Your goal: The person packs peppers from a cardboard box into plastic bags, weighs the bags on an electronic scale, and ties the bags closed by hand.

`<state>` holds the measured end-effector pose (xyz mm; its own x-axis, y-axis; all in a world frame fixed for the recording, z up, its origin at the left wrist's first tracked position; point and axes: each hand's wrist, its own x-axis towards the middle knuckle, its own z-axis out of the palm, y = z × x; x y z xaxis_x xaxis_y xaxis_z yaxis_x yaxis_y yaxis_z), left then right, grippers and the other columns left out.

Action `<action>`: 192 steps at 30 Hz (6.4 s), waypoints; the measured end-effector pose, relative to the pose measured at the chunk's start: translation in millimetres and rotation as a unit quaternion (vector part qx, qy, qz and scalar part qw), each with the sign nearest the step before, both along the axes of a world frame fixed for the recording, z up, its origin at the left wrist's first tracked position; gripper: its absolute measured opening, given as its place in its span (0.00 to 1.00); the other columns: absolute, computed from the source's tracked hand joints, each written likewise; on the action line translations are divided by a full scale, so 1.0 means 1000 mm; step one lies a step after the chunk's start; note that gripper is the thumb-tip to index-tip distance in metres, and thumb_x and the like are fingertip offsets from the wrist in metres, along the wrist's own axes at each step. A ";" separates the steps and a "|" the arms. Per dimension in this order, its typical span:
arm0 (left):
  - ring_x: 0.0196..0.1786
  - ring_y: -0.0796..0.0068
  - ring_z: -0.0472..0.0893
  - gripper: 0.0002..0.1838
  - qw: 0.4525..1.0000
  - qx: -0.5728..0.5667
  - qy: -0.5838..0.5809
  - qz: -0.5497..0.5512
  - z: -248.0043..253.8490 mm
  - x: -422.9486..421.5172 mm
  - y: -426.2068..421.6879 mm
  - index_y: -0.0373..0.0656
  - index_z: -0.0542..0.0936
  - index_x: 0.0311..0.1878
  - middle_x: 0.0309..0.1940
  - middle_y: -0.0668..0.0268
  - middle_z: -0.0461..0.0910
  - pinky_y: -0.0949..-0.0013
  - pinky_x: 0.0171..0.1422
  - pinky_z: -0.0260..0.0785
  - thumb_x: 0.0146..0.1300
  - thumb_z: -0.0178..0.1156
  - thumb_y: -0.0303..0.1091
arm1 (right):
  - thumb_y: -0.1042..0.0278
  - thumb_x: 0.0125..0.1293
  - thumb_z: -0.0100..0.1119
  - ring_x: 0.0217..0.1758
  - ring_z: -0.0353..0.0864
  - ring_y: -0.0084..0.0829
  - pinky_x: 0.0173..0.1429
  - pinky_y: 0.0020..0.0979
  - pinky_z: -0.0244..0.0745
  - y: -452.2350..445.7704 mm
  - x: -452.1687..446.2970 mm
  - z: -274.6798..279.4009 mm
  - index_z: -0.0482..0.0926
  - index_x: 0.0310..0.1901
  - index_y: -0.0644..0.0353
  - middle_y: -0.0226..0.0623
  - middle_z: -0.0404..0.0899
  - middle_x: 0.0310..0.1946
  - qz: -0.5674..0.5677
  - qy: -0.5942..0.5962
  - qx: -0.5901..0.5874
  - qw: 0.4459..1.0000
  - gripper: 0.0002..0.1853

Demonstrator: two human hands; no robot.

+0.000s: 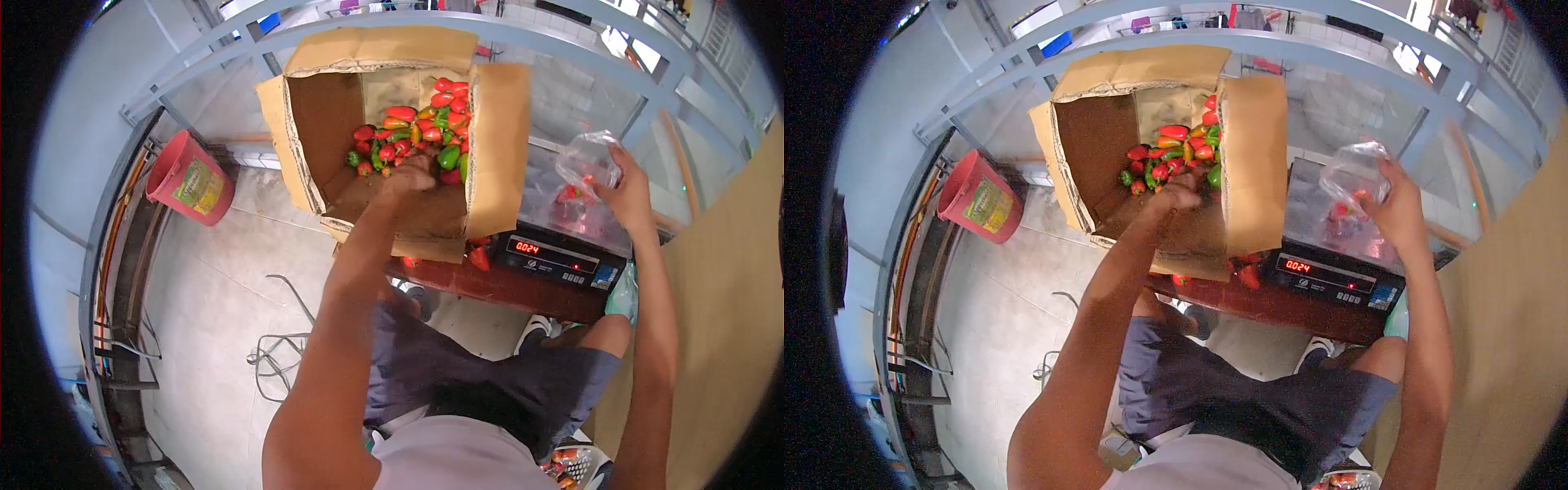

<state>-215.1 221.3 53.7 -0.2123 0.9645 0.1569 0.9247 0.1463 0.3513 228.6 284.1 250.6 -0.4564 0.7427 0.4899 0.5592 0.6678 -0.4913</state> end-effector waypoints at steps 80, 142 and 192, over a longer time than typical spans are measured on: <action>0.62 0.53 0.81 0.30 0.983 -0.142 0.056 -0.101 0.000 -0.017 0.024 0.50 0.82 0.62 0.59 0.51 0.81 0.47 0.63 0.75 0.57 0.59 0.53 | 0.75 0.63 0.68 0.40 0.86 0.26 0.35 0.25 0.74 -0.135 0.119 -0.127 0.85 0.53 0.56 0.35 0.84 0.55 -0.182 0.047 -0.137 0.972 0.16; 0.51 0.63 0.86 0.21 0.608 -0.127 -0.783 0.022 0.002 0.229 -0.235 0.36 0.75 0.64 0.53 0.58 0.83 0.65 0.50 0.83 0.71 0.62 0.32 | 0.71 0.61 0.72 0.52 0.83 0.27 0.55 0.28 0.78 -0.043 0.090 -0.002 0.76 0.68 0.53 0.42 0.77 0.66 0.010 0.156 -0.086 0.984 0.31; 0.51 0.65 0.84 0.22 0.925 0.080 -0.359 -0.093 0.042 0.306 -0.129 0.47 0.78 0.53 0.43 0.56 0.83 0.60 0.56 0.77 0.55 0.73 0.30 | 0.81 0.56 0.66 0.52 0.84 0.45 0.59 0.39 0.76 -0.090 0.059 -0.005 0.82 0.53 0.62 0.50 0.84 0.51 -0.044 0.040 0.104 0.993 0.20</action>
